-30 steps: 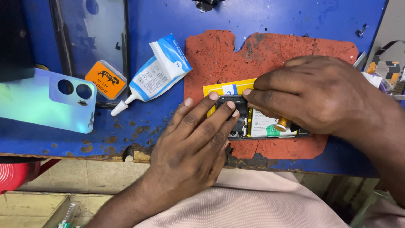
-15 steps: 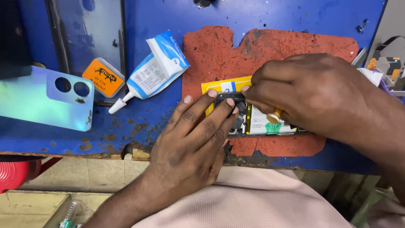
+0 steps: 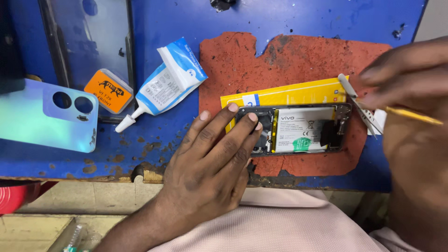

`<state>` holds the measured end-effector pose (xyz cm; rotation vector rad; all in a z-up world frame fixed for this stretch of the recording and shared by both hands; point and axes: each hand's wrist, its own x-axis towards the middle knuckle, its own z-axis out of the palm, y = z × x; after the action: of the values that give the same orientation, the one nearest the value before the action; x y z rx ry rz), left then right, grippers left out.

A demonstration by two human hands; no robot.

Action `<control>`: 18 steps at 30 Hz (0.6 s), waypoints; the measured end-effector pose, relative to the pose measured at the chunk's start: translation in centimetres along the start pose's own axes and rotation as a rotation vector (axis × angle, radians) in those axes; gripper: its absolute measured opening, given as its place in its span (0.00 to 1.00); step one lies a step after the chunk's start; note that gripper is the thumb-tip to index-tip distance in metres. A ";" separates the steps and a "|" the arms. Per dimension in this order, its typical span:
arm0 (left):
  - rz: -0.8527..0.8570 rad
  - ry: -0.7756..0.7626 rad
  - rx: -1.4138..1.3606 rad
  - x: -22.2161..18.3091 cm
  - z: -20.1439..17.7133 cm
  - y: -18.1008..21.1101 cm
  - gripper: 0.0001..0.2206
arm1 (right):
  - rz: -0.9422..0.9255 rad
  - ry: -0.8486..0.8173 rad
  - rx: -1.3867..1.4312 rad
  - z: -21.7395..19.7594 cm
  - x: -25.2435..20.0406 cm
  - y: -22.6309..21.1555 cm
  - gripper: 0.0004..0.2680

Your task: The person installs a new battery into a smartphone chassis, then uses a screwdriver to secure internal components with screws. The person also uses a small brush to clean the interior of the device.

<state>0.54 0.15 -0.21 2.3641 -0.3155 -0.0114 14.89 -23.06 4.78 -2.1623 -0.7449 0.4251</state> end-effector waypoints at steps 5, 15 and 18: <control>-0.002 -0.011 0.009 0.2 -0.3 0.1 0.23 | 0.018 0.130 0.637 1.6 -1.4 0.8 0.21; -0.012 -0.018 0.010 0.3 -0.2 0.3 0.23 | 0.175 0.155 0.267 4.4 -2.7 -1.0 0.07; -0.014 -0.028 0.004 0.3 -0.3 0.3 0.24 | 0.179 0.174 0.250 4.7 -2.5 -1.2 0.07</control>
<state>0.81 0.09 0.19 2.3717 -0.3127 -0.0503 10.09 -21.33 2.84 -2.0045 -0.3812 0.3942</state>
